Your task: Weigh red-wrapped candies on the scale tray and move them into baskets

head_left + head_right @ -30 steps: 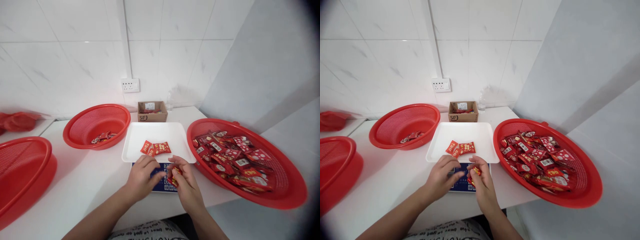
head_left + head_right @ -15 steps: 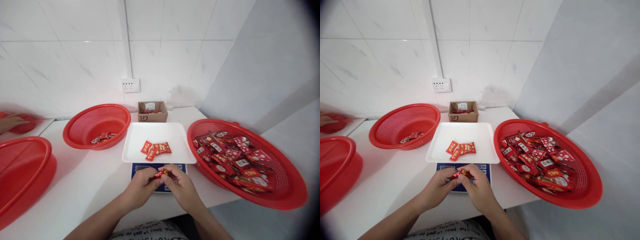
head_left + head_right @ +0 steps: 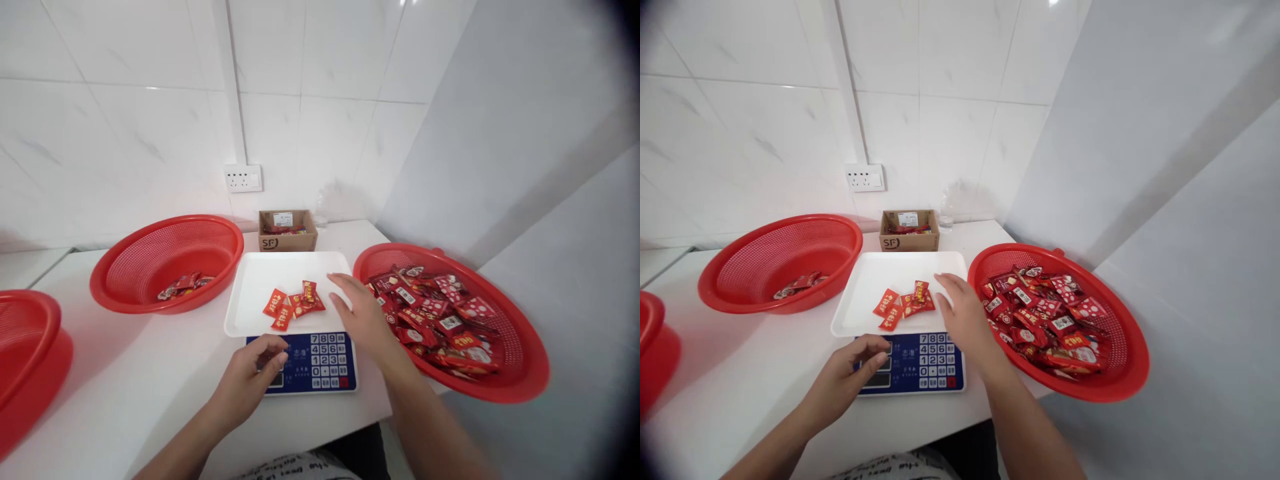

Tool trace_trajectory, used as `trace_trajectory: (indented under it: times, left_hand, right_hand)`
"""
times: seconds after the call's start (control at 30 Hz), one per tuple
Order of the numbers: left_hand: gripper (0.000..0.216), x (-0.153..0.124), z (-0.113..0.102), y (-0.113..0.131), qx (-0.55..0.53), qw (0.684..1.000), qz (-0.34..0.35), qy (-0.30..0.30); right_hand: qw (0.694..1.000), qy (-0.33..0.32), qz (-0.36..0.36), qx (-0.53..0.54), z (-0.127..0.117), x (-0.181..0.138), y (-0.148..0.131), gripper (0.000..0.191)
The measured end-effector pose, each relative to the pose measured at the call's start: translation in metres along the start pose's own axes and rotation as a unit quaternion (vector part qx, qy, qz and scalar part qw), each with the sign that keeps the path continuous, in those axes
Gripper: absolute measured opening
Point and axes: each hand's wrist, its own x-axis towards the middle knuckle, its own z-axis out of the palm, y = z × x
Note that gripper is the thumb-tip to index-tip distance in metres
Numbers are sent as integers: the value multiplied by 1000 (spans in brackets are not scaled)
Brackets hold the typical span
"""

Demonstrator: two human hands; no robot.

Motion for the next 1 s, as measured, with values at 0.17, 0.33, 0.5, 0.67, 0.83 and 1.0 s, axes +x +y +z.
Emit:
trace_trajectory:
  times: [0.17, 0.33, 0.5, 0.67, 0.83, 1.0]
  left_hand:
    - [24, -5, -13, -5, 32, 999, 4, 4]
    - [26, -5, -10, -4, 14, 1000, -2, -15]
    - [26, -5, 0, -2, -3, 998, 1, -68]
    - [26, -7, 0, -6, 13, 996, 4, -89]
    - [27, -11, -2, -10, 16, 996, -7, -87]
    - [22, -11, 0, -9, 29, 995, -11, -93]
  right_hand:
    - [981, -124, 74, -127, -56, -8, 47, 42]
    - [931, -300, 124, -167, -78, -21, 76, 48]
    - [896, -329, 188, -230, -64, -22, 77, 53]
    - [860, -370, 200, -288, -50, 1, 84, 84]
    - [859, -376, 154, -312, -46, 16, 91, 49]
    - [879, -354, 103, -302, -45, 11, 90, 31]
